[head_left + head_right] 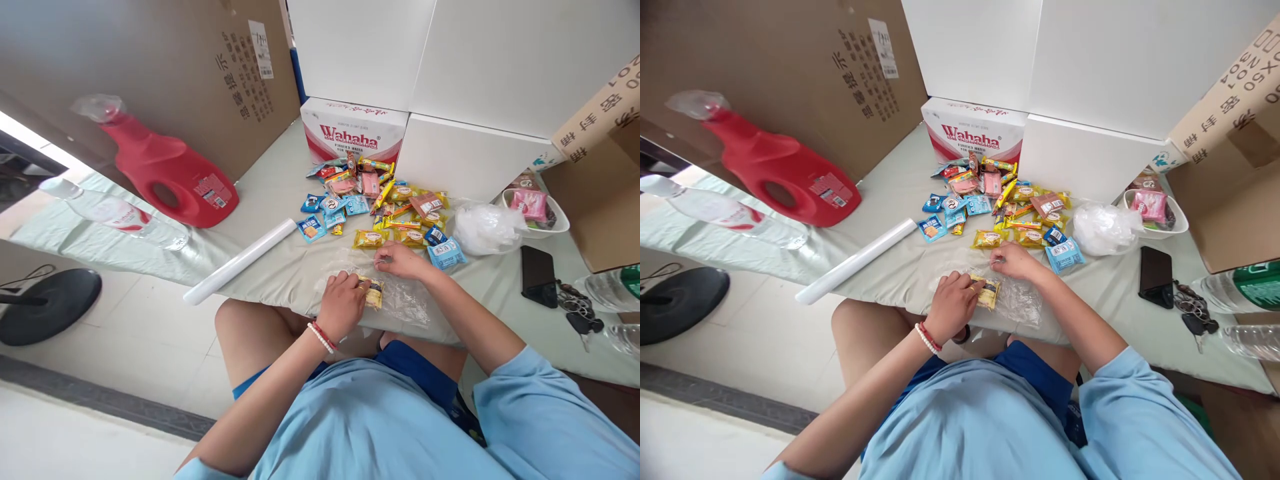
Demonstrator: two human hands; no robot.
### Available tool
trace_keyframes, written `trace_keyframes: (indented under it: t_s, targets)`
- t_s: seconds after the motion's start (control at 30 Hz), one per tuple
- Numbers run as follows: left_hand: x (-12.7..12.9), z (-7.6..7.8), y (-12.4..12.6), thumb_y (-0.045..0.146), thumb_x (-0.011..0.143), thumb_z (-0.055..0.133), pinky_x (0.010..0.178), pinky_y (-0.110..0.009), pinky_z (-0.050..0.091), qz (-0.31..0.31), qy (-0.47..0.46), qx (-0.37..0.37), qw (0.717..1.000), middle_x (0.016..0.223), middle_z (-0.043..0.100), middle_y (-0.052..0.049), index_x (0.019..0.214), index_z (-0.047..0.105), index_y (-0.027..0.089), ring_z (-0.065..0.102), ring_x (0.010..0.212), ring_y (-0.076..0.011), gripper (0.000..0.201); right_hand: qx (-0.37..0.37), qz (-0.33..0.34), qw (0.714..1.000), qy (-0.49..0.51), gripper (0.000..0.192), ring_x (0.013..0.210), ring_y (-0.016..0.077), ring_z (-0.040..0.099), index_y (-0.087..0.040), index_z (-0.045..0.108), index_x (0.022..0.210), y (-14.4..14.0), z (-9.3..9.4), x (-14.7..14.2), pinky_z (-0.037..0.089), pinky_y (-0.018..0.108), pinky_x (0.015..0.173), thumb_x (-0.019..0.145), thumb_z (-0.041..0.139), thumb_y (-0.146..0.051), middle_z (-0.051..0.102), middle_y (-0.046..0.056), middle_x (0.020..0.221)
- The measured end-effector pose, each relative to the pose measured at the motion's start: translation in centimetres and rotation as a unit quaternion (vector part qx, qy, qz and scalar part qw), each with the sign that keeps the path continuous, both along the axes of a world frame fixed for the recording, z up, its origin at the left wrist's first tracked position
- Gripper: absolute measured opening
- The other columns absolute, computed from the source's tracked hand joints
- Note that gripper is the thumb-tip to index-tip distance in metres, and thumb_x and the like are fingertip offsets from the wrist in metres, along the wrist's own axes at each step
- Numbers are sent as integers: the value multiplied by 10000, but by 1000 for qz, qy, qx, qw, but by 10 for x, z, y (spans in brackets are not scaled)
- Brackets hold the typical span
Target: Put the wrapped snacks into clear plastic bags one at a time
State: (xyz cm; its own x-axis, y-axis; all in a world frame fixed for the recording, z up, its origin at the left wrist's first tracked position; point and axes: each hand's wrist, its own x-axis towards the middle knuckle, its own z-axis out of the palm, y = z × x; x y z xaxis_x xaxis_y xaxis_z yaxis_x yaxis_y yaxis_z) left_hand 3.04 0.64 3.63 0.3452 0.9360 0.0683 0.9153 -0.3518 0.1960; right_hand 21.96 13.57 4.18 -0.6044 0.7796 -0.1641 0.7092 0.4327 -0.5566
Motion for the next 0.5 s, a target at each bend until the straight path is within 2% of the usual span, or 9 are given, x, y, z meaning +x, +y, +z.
trace_keyframes:
  t_s: [0.07,0.13,0.2,0.3,0.4,0.5]
  targets:
    - [-1,1,0,256,1018,491,817,-444,400,0,1,-13,1000,994,654,-102,1299,684,246,532,988,-295,341,8,33,997,66,53,877,186,607,-169,732,881,-6,4,2,433,264,779,849,691,-174,674,44,917]
    - [-1,3,-2,269,1025,481,822,-445,408,4,-4,-22,1000,992,659,-102,1306,682,252,535,984,-296,346,-1,64,991,113,111,774,162,586,-162,721,929,-17,7,2,435,256,726,866,634,-133,647,25,844]
    - [-1,4,-3,274,1025,482,821,-442,418,12,-14,-25,1000,986,664,-100,1308,685,260,541,979,-296,349,8,82,989,122,226,745,156,579,-166,722,1048,-33,6,2,446,260,722,886,580,-99,639,19,838]
    - [-3,-1,-3,245,1008,503,813,-425,438,35,-55,-31,997,959,672,-98,1231,733,250,561,960,-289,320,61,87,987,118,384,849,177,612,-192,692,1266,-59,-3,1,482,290,797,936,520,-97,639,56,959]
    - [-11,-11,0,180,961,538,830,-385,474,57,-171,-67,981,886,675,-76,1042,794,225,598,921,-250,272,82,82,985,128,467,856,177,612,-233,622,1407,-80,-17,0,507,285,773,981,473,-116,600,62,983]
    - [-22,-20,4,178,944,542,851,-328,516,102,-327,-103,934,886,705,-45,1038,800,237,647,903,-200,281,95,67,982,146,524,863,177,608,-272,589,1453,-92,-27,-1,521,282,770,977,456,-99,577,54,980]
